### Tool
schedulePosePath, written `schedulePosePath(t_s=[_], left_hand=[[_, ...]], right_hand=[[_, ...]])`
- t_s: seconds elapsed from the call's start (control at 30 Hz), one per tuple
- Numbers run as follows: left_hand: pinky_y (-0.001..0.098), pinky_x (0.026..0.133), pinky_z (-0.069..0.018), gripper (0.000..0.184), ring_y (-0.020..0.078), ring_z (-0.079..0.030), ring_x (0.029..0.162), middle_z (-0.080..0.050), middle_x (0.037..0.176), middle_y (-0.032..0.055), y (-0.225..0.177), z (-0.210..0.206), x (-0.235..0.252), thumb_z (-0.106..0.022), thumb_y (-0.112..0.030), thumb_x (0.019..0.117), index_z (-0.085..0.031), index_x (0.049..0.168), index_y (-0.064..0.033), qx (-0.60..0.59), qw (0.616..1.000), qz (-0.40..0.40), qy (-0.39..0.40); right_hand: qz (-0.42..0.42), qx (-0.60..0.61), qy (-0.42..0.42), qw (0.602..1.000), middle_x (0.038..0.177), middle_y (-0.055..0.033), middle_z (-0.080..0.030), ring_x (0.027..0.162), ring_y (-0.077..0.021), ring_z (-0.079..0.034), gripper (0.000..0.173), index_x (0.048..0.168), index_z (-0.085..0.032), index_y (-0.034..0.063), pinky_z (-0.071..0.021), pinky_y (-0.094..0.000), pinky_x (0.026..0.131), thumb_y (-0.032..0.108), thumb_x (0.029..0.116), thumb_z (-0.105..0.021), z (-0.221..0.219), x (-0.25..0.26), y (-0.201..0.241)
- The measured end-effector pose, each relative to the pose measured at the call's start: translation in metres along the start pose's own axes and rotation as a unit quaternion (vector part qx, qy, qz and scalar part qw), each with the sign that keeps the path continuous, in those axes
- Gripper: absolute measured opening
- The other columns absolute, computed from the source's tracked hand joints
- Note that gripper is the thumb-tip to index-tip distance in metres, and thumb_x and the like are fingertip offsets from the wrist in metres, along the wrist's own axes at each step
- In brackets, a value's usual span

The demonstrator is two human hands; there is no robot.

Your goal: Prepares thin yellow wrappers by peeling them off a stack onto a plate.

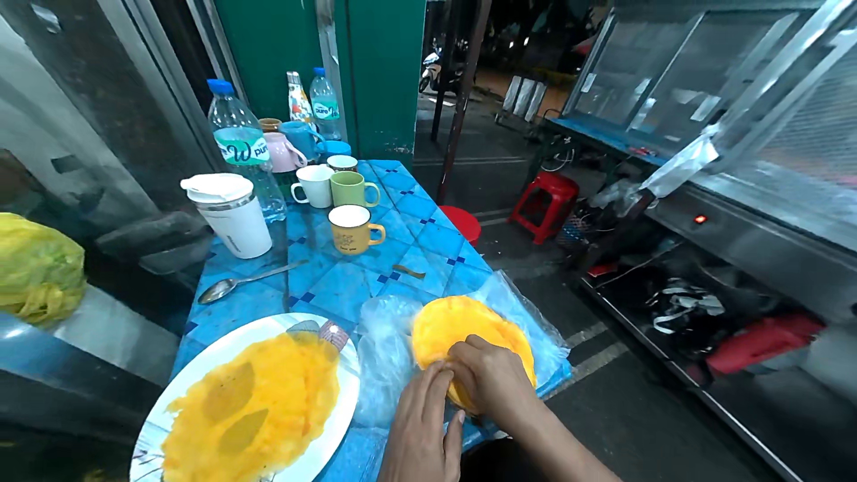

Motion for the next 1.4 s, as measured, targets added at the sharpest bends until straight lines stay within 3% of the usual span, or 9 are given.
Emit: schedulePosePath(t_s=[0.17, 0.43, 0.77, 0.93, 1.03, 1.1, 1.17, 1.23, 1.4], left_hand=[[0.0412, 0.105, -0.0509, 0.056, 0.0293, -0.062, 0.126, -0.060, 0.142, 0.0177, -0.003, -0.002, 0.002, -0.062, -0.029, 0.0961, -0.055, 0.141, 0.0033, 0.045, 0.999, 0.004, 0.019], [0.0477, 0.097, -0.0535, 0.047, 0.0317, -0.064, 0.118, -0.064, 0.136, 0.0135, -0.002, -0.006, 0.001, -0.061, -0.033, 0.0960, -0.066, 0.133, -0.0058, 0.094, 0.994, -0.008, 0.056], [0.0488, 0.098, -0.0526, 0.047, 0.0332, -0.062, 0.121, -0.062, 0.137, 0.0136, -0.003, -0.006, 0.003, -0.065, -0.030, 0.0933, -0.065, 0.134, -0.0064, 0.098, 0.992, 0.008, 0.077], [0.0501, 0.096, -0.0531, 0.048, 0.0350, -0.062, 0.120, -0.062, 0.138, 0.0151, -0.004, -0.007, 0.002, -0.066, -0.030, 0.0921, -0.065, 0.134, -0.0056, 0.104, 0.991, 0.004, 0.079], [0.0506, 0.098, -0.0526, 0.049, 0.0351, -0.061, 0.122, -0.061, 0.138, 0.0150, -0.003, -0.007, 0.003, -0.066, -0.031, 0.0920, -0.065, 0.134, -0.0062, 0.102, 0.991, 0.006, 0.081], [0.0505, 0.100, -0.0515, 0.049, 0.0348, -0.060, 0.124, -0.061, 0.140, 0.0148, -0.004, -0.006, 0.003, -0.066, -0.031, 0.0933, -0.064, 0.136, -0.0061, 0.097, 0.991, 0.012, 0.089], [0.0510, 0.101, -0.0508, 0.048, 0.0349, -0.060, 0.126, -0.060, 0.141, 0.0149, -0.004, -0.004, 0.002, -0.065, -0.031, 0.0947, -0.064, 0.136, -0.0061, 0.088, 0.991, 0.018, 0.098], [0.0508, 0.103, -0.0498, 0.048, 0.0345, -0.059, 0.128, -0.059, 0.143, 0.0148, -0.003, -0.003, 0.003, -0.064, -0.031, 0.0960, -0.063, 0.137, -0.0063, 0.080, 0.991, 0.021, 0.107], [0.0502, 0.102, -0.0502, 0.047, 0.0343, -0.059, 0.127, -0.060, 0.141, 0.0139, -0.004, -0.002, 0.004, -0.067, -0.028, 0.0941, -0.064, 0.136, -0.0066, 0.074, 0.991, 0.026, 0.109]], right_hand=[[-0.034, 0.072, 0.017, 0.997, 0.081, -0.0065, -0.068, 0.075, -0.0206, -0.068, 0.029, 0.091, -0.074, 0.0067, -0.0574, -0.0419, 0.070, 0.030, 0.1012, -0.061, 0.005, 0.017, -0.021], [-0.148, 0.157, 0.008, 0.976, 0.074, -0.0006, -0.066, 0.067, -0.0112, -0.062, 0.020, 0.088, -0.072, 0.0087, -0.0527, -0.0326, 0.067, 0.026, 0.0984, -0.070, 0.019, 0.031, -0.047], [-0.280, 0.158, -0.078, 0.944, 0.078, -0.0014, -0.071, 0.071, -0.0140, -0.068, 0.018, 0.089, -0.073, 0.0102, -0.0566, -0.0392, 0.069, 0.024, 0.0994, -0.069, 0.040, 0.004, -0.081], [-0.267, 0.192, 0.003, 0.944, 0.083, -0.0022, -0.070, 0.076, -0.0166, -0.067, 0.029, 0.101, -0.071, 0.0112, -0.0561, -0.0421, 0.073, 0.039, 0.0999, -0.066, 0.041, 0.015, -0.076], [-0.243, 0.189, 0.065, 0.949, 0.084, -0.0041, -0.071, 0.075, -0.0193, -0.068, 0.046, 0.112, -0.071, 0.0105, -0.0567, -0.0464, 0.074, 0.052, 0.0915, -0.073, 0.042, 0.035, -0.064], [-0.236, 0.152, 0.129, 0.951, 0.091, -0.0088, -0.072, 0.083, -0.0250, -0.069, 0.057, 0.117, -0.071, 0.0090, -0.0565, -0.0526, 0.080, 0.055, 0.0848, -0.079, 0.037, 0.050, -0.054], [-0.224, 0.091, 0.193, 0.951, 0.095, -0.0115, -0.071, 0.091, -0.0287, -0.068, 0.050, 0.111, -0.072, 0.0076, -0.0541, -0.0553, 0.084, 0.051, 0.0866, -0.079, 0.031, 0.061, -0.045], [-0.200, 0.054, 0.205, 0.956, 0.089, -0.0123, -0.068, 0.088, -0.0295, -0.066, 0.034, 0.100, -0.073, 0.0059, -0.0528, -0.0545, 0.080, 0.040, 0.0943, -0.073, 0.028, 0.068, -0.040], [-0.217, 0.084, 0.097, 0.968, 0.086, -0.0121, -0.069, 0.082, -0.0279, -0.067, 0.024, 0.096, -0.072, 0.0047, -0.0550, -0.0524, 0.077, 0.028, 0.1005, -0.066, 0.037, 0.064, -0.064]])
Point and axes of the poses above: each hand's wrist, its own x-axis towards the middle knuckle, its own z-axis out of the back of the hand, y = z × x, the point moved 5 cm from there along x, towards the middle knuckle
